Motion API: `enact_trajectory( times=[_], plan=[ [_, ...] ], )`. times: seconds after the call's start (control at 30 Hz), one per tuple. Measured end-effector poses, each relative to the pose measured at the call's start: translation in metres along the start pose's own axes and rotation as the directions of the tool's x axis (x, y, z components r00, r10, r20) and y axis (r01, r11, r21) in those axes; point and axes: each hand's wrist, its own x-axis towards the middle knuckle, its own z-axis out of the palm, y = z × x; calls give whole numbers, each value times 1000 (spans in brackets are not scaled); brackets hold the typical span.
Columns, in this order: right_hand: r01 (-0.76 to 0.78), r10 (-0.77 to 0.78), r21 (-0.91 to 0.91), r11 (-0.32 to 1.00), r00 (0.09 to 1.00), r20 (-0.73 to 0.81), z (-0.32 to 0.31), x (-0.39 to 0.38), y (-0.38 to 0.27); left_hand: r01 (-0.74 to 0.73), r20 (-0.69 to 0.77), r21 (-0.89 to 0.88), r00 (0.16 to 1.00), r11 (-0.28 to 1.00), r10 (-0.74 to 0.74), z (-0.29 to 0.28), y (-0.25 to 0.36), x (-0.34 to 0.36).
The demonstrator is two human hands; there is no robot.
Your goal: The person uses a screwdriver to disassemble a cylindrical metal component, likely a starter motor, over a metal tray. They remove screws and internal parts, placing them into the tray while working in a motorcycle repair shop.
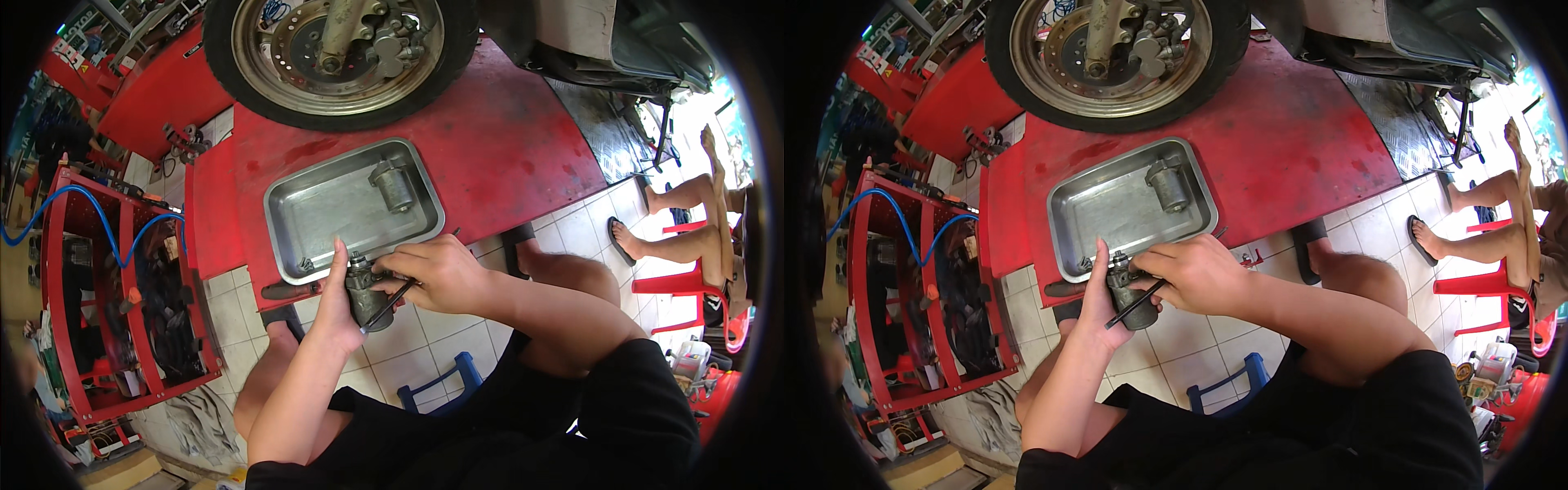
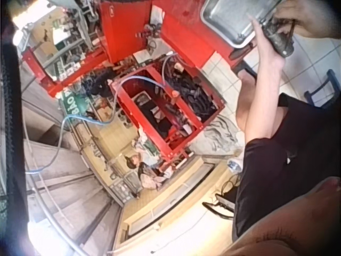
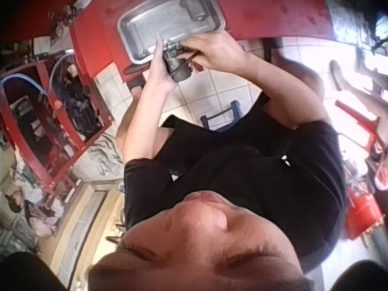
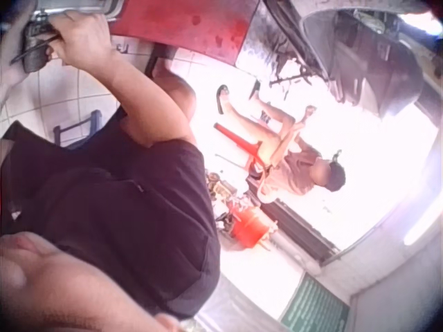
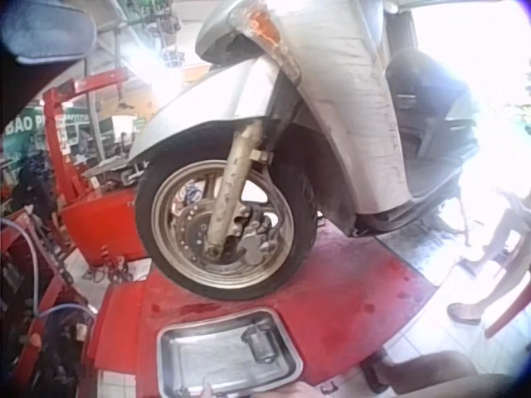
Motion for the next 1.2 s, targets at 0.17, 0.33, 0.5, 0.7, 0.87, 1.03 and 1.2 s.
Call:
enact_trajectory(
  times=[0.17,0.33,0.5,0.7,0.87,1.03,1.2],
  plan=[
    [-173,168,48,984,982,92,-1,-3,-2,-10,-86,-32,996,999,7,11,1,-2],
    [-206,213,145,968,977,-30,-4,4,2,-65,-43,35,997,997,66,4,5,0],
    [-465,386,297,834,876,289,-22,8,4,-135,-12,65,991,989,136,14,5,-5],
    [-588,494,370,719,807,324,-12,0,-3,-324,40,328,943,887,330,7,-12,8],
    [-655,571,235,718,748,338,-11,-1,-3,-385,13,518,897,764,442,7,-25,12],
    [-688,614,142,712,708,350,-18,20,-15,-503,-14,539,797,675,604,-7,-29,21],
    [-569,612,312,761,789,-51,-42,41,8,-323,-162,513,874,795,459,-25,-13,20]
  ],
)
